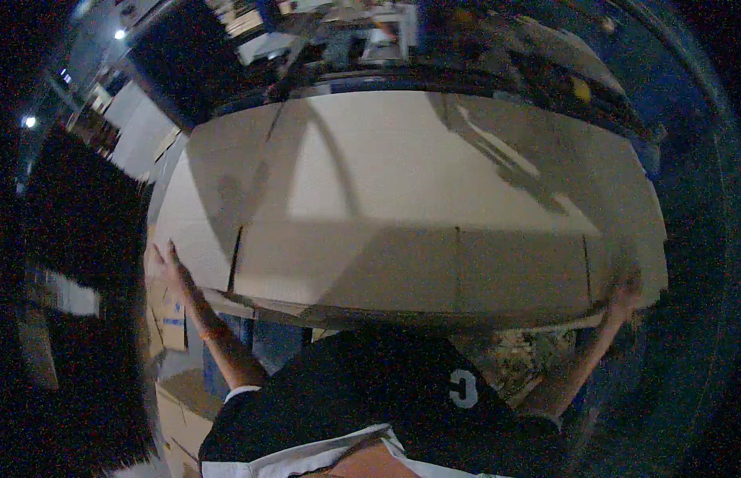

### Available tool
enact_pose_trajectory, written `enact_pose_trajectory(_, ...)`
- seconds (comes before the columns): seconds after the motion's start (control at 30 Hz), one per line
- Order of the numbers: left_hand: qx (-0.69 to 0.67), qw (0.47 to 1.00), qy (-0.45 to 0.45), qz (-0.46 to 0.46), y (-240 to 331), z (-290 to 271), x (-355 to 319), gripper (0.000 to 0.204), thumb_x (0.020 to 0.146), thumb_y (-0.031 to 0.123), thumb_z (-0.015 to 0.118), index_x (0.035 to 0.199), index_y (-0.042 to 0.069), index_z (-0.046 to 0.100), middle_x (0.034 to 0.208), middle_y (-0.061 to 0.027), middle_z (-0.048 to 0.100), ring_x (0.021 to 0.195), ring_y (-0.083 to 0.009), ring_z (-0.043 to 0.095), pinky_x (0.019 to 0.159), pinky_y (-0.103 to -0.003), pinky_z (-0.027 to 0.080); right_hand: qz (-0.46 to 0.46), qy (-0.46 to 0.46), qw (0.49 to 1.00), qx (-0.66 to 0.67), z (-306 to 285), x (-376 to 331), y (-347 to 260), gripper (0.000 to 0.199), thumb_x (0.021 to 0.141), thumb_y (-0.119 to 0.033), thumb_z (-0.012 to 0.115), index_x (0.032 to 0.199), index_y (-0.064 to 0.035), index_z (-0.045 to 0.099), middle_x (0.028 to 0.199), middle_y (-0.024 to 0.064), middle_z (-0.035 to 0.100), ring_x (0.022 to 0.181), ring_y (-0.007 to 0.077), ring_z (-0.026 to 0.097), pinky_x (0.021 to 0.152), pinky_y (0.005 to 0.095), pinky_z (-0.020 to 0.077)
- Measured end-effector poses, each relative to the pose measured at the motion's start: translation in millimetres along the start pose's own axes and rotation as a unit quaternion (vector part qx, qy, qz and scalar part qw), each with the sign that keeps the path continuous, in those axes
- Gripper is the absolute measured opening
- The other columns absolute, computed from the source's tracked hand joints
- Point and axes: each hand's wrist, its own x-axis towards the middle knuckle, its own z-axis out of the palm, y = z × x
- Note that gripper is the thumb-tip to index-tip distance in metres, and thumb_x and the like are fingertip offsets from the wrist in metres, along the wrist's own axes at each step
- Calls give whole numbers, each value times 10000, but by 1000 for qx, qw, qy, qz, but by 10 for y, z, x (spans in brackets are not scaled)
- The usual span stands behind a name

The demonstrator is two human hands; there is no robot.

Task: The person repeatedly picks up flat cardboard sheets from a pile and places them onto a conveyor or machine platform. The person aligns each sheet by hand and stacks them in a neat pile. The task continues throughout the clip with no visible change in method or destination.

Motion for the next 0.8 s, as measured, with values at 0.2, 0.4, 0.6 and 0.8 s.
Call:
enact_pose_trajectory(0.2, -52, 966, 205, 150, 495, -213, 100, 593, 850, 347, 545, 1278, -36, 400, 1261, -213, 443, 1177, -296, 406, 1009, -388, 286, 83, 97, 920, 370, -159, 134, -302, 615, 817, -268, 588, 1313, 18, 363, 1274, 171, 468, 1137, 299, 472, 969, 399, 357)
enact_pose_trajectory(0.4, -405, 913, -49, 13, 161, -357, 169, 473, 863, 273, 505, 1199, -54, 441, 1187, -199, 443, 1113, -267, 444, 970, -357, 335, 3, 52, 860, 508, -701, 131, -1036, 627, 752, -113, 608, 1304, 13, 341, 1260, 150, 465, 1119, 286, 476, 951, 401, 366)
enact_pose_trajectory(0.6, -296, 942, -101, -119, 147, -439, 38, 363, 866, 272, 527, 1064, -29, 574, 1061, -93, 578, 1003, -220, 528, 905, -371, 409, -26, 190, 960, 203, -1002, -1143, -1910, 407, 796, -35, 572, 1190, 15, 482, 1142, 147, 555, 1000, 265, 547, 881, 384, 428)
enact_pose_trajectory(0.8, -132, 835, -432, 313, 732, -266, -908, 362, 800, 22, 510, 1155, 62, 567, 1241, -175, 516, 1185, -291, 469, 1000, -395, 345, -374, -235, 888, 129, -359, -1808, -2076, 177, 733, 5, 613, 902, -40, 641, 1061, 160, 625, 1055, 267, 574, 927, 439, 422)
